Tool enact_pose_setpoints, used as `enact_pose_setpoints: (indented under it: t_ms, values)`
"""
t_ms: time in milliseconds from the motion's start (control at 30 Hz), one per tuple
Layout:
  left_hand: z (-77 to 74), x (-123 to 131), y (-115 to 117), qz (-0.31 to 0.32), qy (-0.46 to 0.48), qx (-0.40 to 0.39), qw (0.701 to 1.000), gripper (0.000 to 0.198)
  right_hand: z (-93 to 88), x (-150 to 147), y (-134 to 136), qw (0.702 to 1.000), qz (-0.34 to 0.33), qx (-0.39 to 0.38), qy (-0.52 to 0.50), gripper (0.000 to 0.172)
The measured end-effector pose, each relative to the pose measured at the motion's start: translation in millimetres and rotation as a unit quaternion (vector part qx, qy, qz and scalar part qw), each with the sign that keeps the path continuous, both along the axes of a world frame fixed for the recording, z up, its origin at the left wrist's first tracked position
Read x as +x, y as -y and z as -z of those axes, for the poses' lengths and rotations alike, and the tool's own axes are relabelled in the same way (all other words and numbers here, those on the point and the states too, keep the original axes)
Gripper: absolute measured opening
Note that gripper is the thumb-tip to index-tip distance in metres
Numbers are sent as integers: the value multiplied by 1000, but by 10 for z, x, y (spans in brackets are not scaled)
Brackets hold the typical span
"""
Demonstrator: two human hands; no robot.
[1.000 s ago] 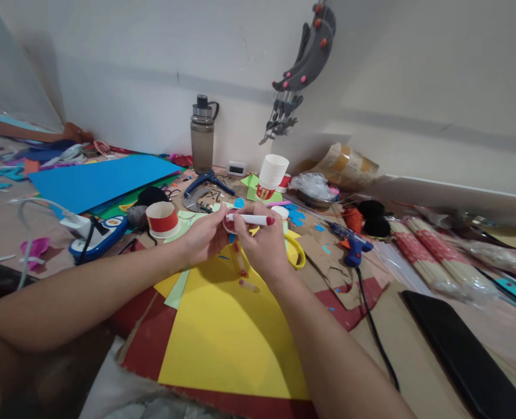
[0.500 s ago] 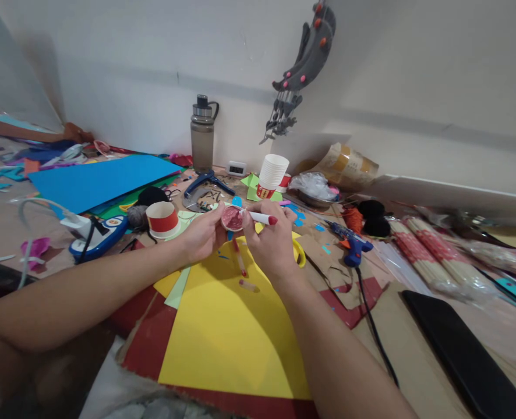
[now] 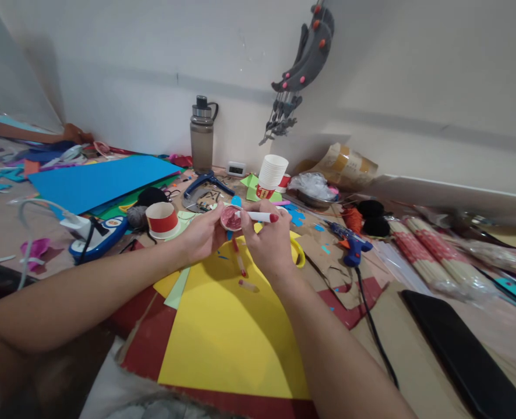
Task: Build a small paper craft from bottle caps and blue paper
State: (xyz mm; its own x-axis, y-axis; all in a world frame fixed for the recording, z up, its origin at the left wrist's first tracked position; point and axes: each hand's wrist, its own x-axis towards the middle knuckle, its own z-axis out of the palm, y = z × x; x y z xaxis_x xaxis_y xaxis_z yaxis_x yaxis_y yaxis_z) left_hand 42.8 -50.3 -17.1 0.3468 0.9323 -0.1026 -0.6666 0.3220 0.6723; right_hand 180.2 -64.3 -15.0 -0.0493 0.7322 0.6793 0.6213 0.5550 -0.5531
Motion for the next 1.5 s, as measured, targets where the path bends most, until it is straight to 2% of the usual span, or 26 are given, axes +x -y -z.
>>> enact_pose_setpoints:
  t_ms: [133,367,567,667,833,967,1067,1167,1300,1500]
  values:
    - [-3,-3,-2,-1,8,1,1000,34,-3,-11,8,1000,-1,4,-1,17]
    - [84,-30,-27,11,11,24,1000,29,-58,-64,58,996,-75,-38,-12,16]
    - [-1,-29,-5,3,3,9,1000,31,-100,17,47,1000,2,2,26,16]
    - [-16,-24,4,-1,-5,-2,1000,32,-90,16,53,1000,-1,15,17,14]
    - [46,-16,-7,31,-11,-1,999,35,-38,-4,32,999,-27,29,22,16]
    - [46,-12,-13,21,-34,-8,999,36,-21,36,-9,997,13,55,47,16]
    - [21,-16,-20,-2,-15,1,1000,32,-28,52,-12,994,47,66,71,16]
    - [23,-22,-23,-12,6,18,1000,31,-37,17,14,997,20,37,63,16]
    - [72,-14,-20,8,4,19,1000,31,-41,-36,36,999,-37,3,39,16]
    - [72,-8,-28,4,2,3,1000,29,-33,-8,17,999,19,20,23,19]
